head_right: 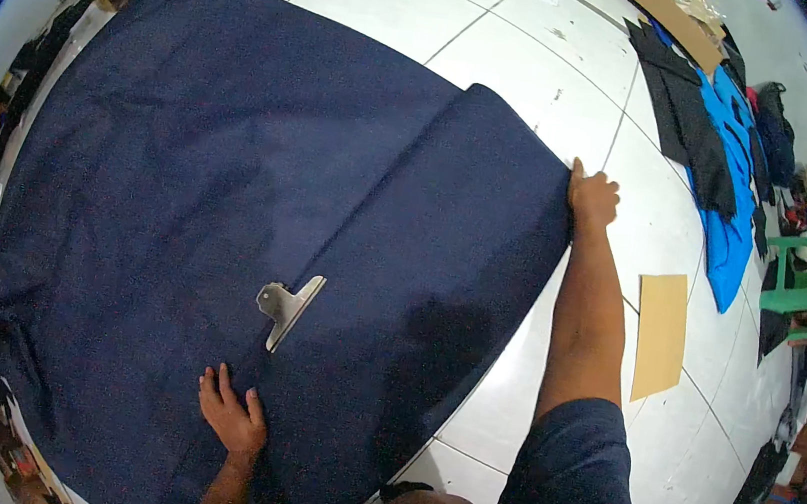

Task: The person aligns and smooths a large piece of blue fabric on a tiled floor, repositioning a metal clip to hold the layers and using a marking tool to draw a line along the edge before folding it.

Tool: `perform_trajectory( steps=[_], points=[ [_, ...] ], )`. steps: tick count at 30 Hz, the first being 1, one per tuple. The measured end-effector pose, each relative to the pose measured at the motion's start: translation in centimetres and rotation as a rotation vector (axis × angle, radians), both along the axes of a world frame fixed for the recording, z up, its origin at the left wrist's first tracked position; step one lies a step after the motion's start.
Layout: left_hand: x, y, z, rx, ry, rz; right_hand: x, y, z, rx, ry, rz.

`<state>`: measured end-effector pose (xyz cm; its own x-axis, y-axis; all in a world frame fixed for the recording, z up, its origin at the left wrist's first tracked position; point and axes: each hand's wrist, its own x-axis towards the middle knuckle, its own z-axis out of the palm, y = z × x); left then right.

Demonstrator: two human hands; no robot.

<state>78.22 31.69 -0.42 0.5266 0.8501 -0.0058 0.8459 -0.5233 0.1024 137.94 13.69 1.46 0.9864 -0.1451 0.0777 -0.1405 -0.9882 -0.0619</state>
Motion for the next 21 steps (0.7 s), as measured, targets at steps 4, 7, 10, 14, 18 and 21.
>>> perform_trajectory(
  steps=[4, 7, 10, 14, 18, 21],
  points=[
    [0.1, 0.3, 0.1, -0.026, 0.027, -0.005, -5.1, 5.6, 4.3, 0.083, -0.364, 0.629],
    [-0.2, 0.4, 0.3, -0.020, -0.048, -0.015, -16.0, 12.2, 4.4, 0.515, -0.135, 1.313],
    [-0.7, 0.3, 0.5, -0.066, -0.025, 0.018, -29.0, 17.4, 2.5, 0.637, -0.011, 1.692],
    [-0.8, 0.6, 0.5, -0.081, -0.030, 0.042, -35.8, 19.7, 0.9, 0.528, 0.067, 1.753],
    [-1.1, 0.9, 0.9, -0.109, -0.151, 0.053, -36.1, 21.3, 1.6, 0.301, 0.355, 1.653],
    [-1.8, 0.8, 1.1, -0.123, -0.238, 0.075, -37.1, 22.9, 2.0, 0.201, 0.420, 1.623]
  ],
)
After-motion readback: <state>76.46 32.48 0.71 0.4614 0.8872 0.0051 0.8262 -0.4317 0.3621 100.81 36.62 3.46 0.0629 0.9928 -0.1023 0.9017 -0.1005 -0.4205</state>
